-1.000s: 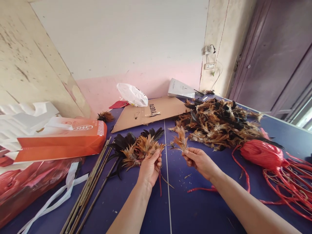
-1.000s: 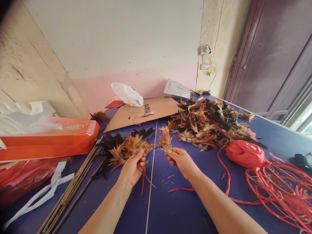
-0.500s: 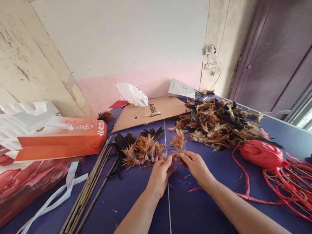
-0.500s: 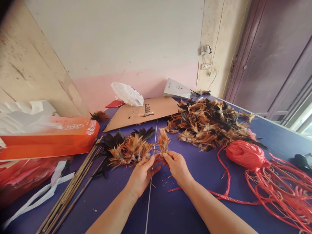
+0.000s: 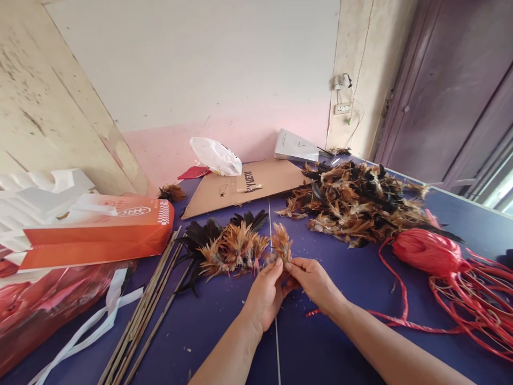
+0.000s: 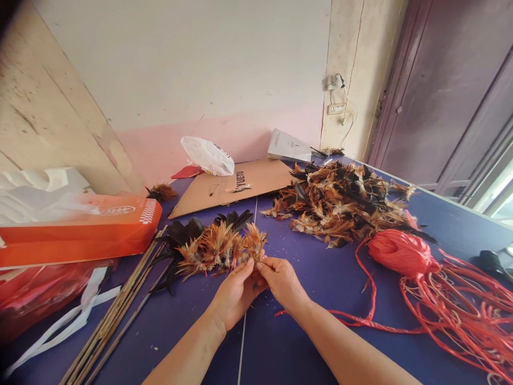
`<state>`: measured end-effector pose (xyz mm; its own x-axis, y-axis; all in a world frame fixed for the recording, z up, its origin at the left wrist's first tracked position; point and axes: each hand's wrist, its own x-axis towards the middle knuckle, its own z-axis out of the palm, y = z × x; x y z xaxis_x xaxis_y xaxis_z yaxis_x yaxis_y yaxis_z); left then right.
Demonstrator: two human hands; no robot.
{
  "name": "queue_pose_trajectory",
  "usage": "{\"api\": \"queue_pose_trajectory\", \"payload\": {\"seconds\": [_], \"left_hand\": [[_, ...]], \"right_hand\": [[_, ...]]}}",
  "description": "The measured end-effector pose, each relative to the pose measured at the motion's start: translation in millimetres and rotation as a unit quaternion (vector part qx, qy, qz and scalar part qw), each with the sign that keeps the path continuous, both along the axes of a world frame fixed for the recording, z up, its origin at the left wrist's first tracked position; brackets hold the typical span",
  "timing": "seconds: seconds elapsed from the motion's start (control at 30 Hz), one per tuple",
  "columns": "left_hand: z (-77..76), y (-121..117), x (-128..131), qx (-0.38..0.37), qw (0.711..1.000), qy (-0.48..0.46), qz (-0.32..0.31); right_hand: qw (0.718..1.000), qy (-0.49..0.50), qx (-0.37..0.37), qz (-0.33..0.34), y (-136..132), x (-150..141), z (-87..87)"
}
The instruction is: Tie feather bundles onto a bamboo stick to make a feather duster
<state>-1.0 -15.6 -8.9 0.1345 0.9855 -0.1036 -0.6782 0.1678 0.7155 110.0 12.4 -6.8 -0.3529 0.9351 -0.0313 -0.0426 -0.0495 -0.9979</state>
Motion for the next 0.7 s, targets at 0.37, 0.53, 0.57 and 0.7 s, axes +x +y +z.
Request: {"api": "queue_pose_trajectory", "payload": {"seconds": [0.37, 0.53, 0.57, 0.7], "left_hand": [[-1.5, 0, 0, 0.015, 0.998, 0.024, -0.049], [2.1, 1, -8, 0.021, 0.995, 0.038, -0.084], [3.4, 1, -10, 0.023, 0.995, 0.043, -0.089], [4.7, 2, -14, 0.04, 0.995, 0.063, -0.063]], "right_hand": [[0.992, 0.035, -0.068, 0.103, 0, 6, -0.9], [0.988, 0.075, -0.085, 0.105, 0, 6, 1.5], [0.986, 0.09, -0.089, 0.106, 1, 7, 2.8], [0.986, 0.123, -0.076, 0.085, 3, 9, 7.3]]}}
